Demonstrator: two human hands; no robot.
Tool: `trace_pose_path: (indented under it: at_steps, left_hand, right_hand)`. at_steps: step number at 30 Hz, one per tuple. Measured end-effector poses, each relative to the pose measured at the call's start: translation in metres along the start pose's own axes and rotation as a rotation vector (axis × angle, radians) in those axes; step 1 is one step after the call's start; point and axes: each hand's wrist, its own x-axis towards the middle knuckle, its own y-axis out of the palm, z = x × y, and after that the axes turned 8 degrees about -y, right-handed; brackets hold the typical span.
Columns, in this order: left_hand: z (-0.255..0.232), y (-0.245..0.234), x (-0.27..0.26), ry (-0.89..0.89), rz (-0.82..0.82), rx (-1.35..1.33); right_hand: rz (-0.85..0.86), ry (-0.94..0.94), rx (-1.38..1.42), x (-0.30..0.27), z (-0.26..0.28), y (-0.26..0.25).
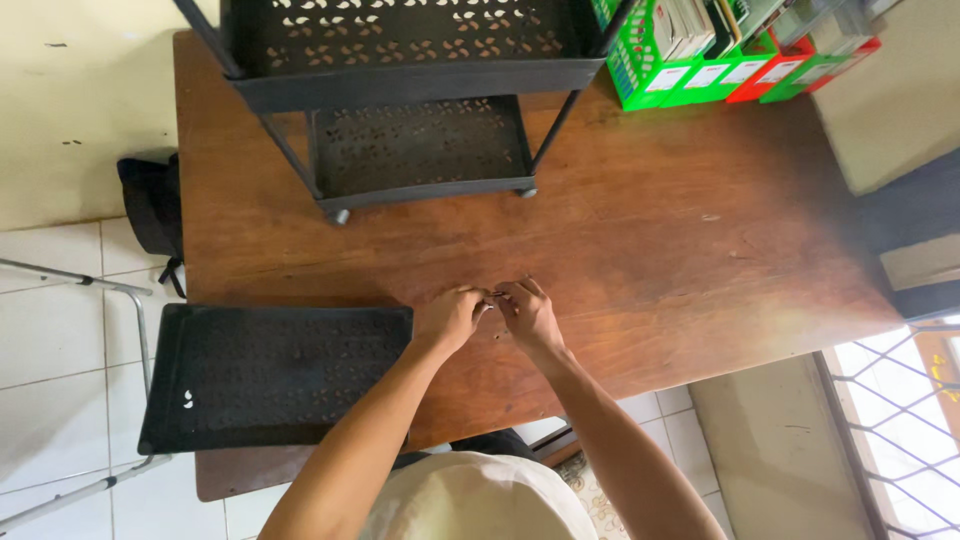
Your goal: The person assembles a black metal shelving unit by inserting vertical poles into perforated trays and securing them. They then place a solid black tray on top of the assembled frame.
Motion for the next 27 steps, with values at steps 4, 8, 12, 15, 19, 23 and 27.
trace_pose_path:
  at_steps: [4, 8, 12, 15, 19, 23, 27]
  left_hand:
    - [-0.001, 0.021, 0.023, 0.105, -0.110, 0.076]
    - [0.009, 0.037, 0.032, 0.106, -0.120, 0.067]
    - [0.011, 0.039, 0.030, 0.084, -0.074, -0.012]
    - [0.008, 0.028, 0.022, 0.112, -0.097, -0.039]
    - [0.011, 0.009, -0.007, 0.147, -0.185, -0.104]
    - [0.037, -0.021, -0.054, 0.207, -0.329, -0.147]
    - [0.082, -0.063, -0.105, 0.194, -0.505, -0.081]
  right_hand:
    - [0.026, -0.009, -0.026, 0.008, -0.032, 0.003]
    - [0.055, -0.020, -0.029, 0.006, -0.047, 0.009]
    - [0.092, 0.009, 0.002, 0.010, -0.043, 0.001]
    - [0.133, -0.001, 0.050, 0.014, -0.026, -0.009]
    - [0.075, 0.033, 0.061, 0.012, 0.004, -0.017]
    - [0.185, 0.006, 0.105, -0.001, 0.028, 0.005]
    - [0.344, -0.080, 0.234, -0.028, 0.032, 0.051]
